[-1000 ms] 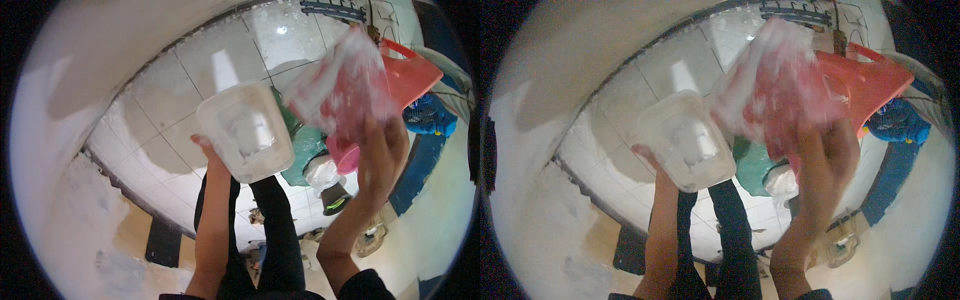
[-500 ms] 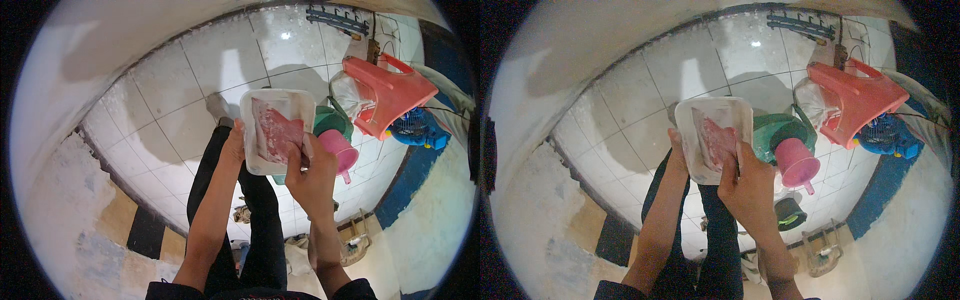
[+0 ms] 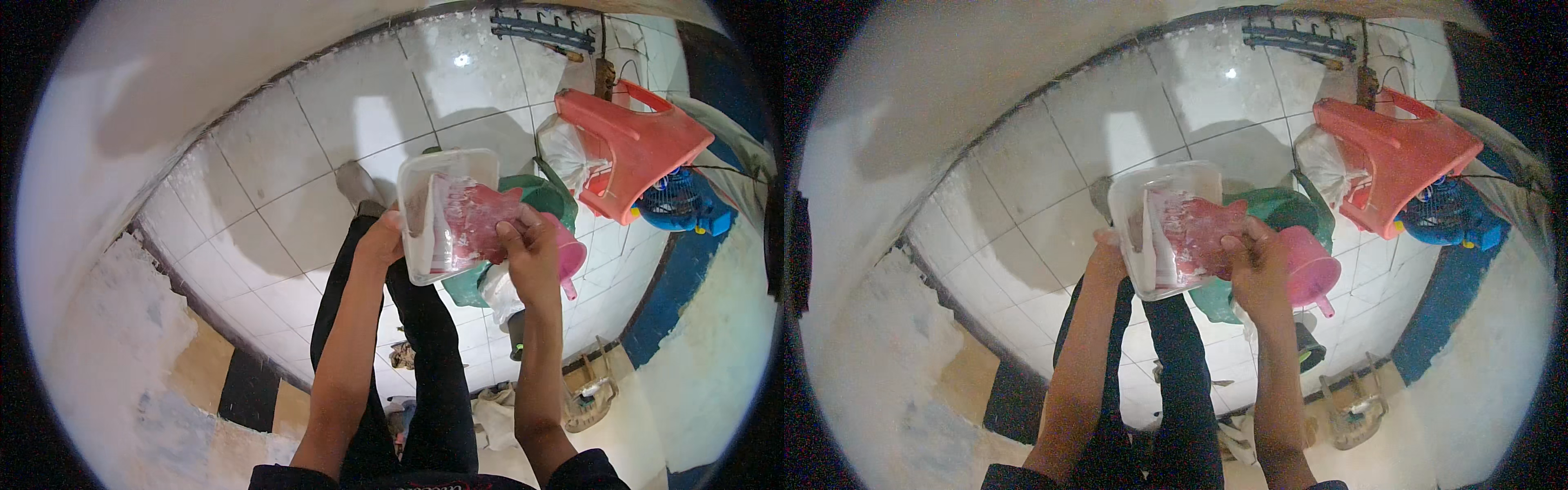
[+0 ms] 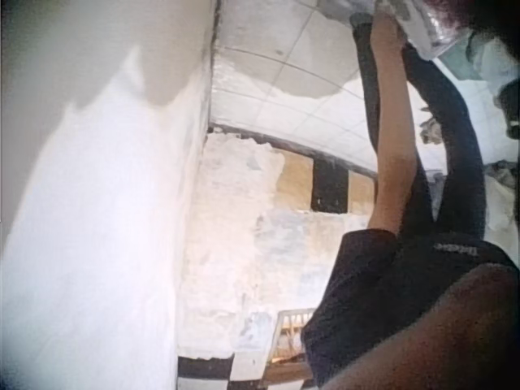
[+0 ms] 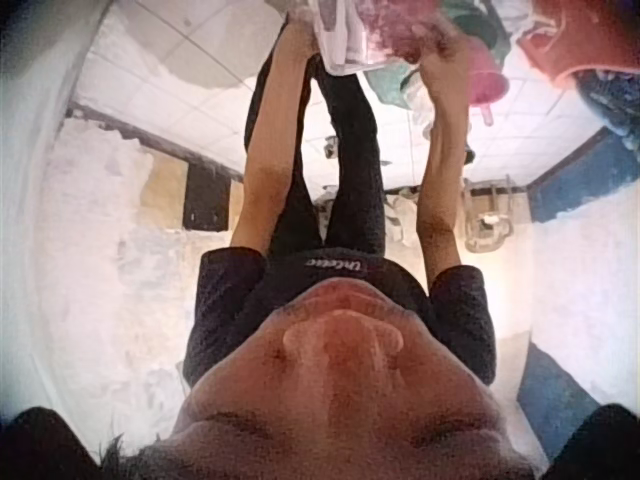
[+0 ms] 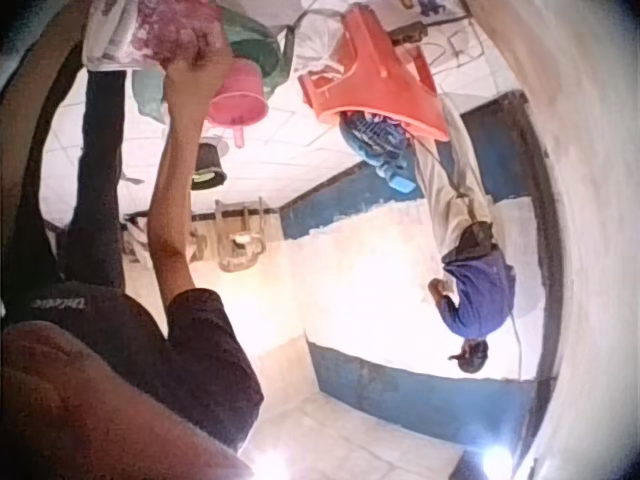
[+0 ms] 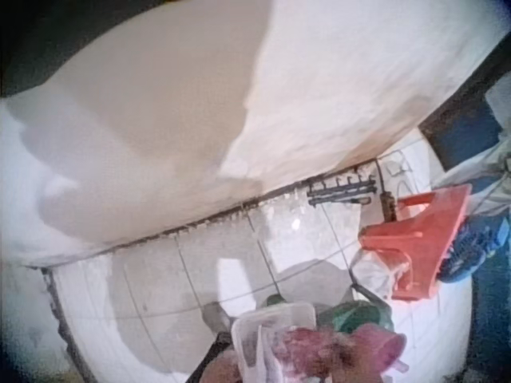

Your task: The person applies plaster to a wall using a putty knife and a tray, smoothing the surface and replenishing the tool from the tray.

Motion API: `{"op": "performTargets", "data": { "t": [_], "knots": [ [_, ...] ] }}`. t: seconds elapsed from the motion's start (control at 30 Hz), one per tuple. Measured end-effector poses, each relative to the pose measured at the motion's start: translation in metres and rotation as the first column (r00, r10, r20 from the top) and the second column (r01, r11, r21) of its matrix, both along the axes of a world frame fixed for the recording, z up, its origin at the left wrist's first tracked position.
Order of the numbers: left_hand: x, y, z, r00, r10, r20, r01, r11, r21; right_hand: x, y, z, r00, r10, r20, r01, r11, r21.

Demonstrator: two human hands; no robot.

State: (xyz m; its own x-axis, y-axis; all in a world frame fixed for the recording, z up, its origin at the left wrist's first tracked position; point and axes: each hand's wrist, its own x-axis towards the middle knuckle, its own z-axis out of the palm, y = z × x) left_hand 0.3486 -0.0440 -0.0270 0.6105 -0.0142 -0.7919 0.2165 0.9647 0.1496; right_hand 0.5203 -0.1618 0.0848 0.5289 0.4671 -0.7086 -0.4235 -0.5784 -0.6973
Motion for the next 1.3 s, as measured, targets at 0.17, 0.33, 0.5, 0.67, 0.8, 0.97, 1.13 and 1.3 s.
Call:
{"op": "performTargets", "data": {
  "t": [0.17, 0.33, 0.5, 0.67, 0.8, 0.97, 1.13, 1.3],
  "knots": [
    [0.004, 0.001, -0.009, 0.947, 0.275, 0.163, -0.285, 0.958, 0.039, 0.023, -0.003, -0.006, 0.959, -0.034, -0.281, 0.088, 0.979, 0.181],
    [0.014, 0.020, 0.016, 0.940, 0.323, 0.112, -0.340, 0.916, 0.212, 0.042, 0.008, -0.022, 0.922, -0.097, -0.376, 0.246, 0.895, 0.373],
    [0.003, 0.019, -0.005, 0.882, 0.465, 0.081, -0.470, 0.851, 0.234, 0.095, 0.055, -0.082, 0.914, -0.267, -0.307, 0.352, 0.897, 0.268],
    [-0.014, 0.030, -0.010, 0.821, 0.567, 0.069, -0.568, 0.796, 0.210, 0.128, 0.135, -0.225, 0.835, -0.345, -0.429, 0.508, 0.783, 0.359],
    [0.005, 0.010, -0.035, 0.798, 0.566, 0.207, -0.584, 0.811, 0.037, 0.201, 0.174, -0.302, 0.893, -0.353, -0.280, 0.448, 0.766, 0.462],
    [-0.023, 0.026, -0.025, 0.791, 0.609, 0.063, -0.612, 0.785, 0.097, 0.181, 0.242, -0.234, 0.904, -0.340, -0.260, 0.427, 0.759, 0.491],
    [-0.025, 0.037, -0.014, 0.783, 0.622, 0.017, -0.619, 0.775, 0.126, 0.158, 0.196, -0.221, 0.932, -0.342, -0.119, 0.360, 0.844, 0.399],
    [-0.011, 0.029, -0.027, 0.803, 0.588, 0.100, -0.593, 0.804, 0.036, 0.157, 0.233, -0.309, 0.730, -0.681, -0.059, 0.651, 0.667, 0.361]
  ]
}}
